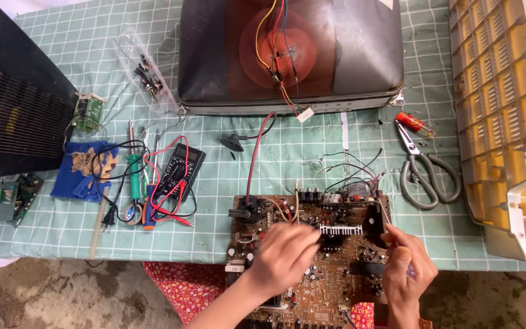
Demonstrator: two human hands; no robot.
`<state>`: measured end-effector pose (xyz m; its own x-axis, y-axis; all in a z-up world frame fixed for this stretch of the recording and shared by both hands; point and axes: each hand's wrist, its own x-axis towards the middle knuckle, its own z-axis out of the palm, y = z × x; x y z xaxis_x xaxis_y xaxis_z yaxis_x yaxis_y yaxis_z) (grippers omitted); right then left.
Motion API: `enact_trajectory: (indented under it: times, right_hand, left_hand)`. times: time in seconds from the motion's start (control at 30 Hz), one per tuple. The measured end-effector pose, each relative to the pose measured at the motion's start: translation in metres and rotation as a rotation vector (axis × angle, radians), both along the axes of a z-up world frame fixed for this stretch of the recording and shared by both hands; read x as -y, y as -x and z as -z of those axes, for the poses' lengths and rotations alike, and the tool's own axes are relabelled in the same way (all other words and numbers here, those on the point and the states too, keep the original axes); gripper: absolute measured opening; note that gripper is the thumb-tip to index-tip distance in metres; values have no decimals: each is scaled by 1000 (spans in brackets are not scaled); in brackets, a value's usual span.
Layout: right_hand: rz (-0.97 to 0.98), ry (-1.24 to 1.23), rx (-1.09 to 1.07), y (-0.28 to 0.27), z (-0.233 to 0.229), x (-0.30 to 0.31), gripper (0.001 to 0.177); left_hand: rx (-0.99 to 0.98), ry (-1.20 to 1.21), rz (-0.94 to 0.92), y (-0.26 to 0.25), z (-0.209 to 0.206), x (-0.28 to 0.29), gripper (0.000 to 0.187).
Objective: The person works on a circuit board placed on a table, using a screwdriver to adjust components and a multimeter to test connections. They manipulate wires and various electronic parts throughout the process.
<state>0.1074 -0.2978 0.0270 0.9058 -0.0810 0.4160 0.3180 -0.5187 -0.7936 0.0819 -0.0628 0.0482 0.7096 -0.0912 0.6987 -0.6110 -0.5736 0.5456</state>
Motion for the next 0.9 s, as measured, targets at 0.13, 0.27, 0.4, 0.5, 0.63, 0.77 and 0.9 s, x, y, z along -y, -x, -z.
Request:
enact_trajectory:
  times: [0.13,0.27,0.4,0.5,0.63,0.77,0.9]
  right_hand:
    - [-12,-170,-60,1,-4,-3,59]
    - [-104,-204,-53,0,-8,-7,58]
    - [-103,-217,-74,-1,-12,-9,59]
    - [-92,-274,-68,-2,-9,-7,62]
    - [-100,-298,-48,2,5,-1,60]
    - [42,-361,-59,5,7,-5,64]
    - [53,-476,-53,6,15,-4,62]
  left_hand:
    - [-215,-71,58,-42,-8,24,36]
    - [-615,-198,-6,-67,-2,39,56]
    - [-628,-288,-50,-74,20,42,61]
    - [-472,-310,-49,-80,30,38,57]
    - [-342,-291,-66,-80,32,33,52]
    - [-491,-421,-9,-80,32,28,64]
    - [-415,-342,-15,-84,33,31,43]
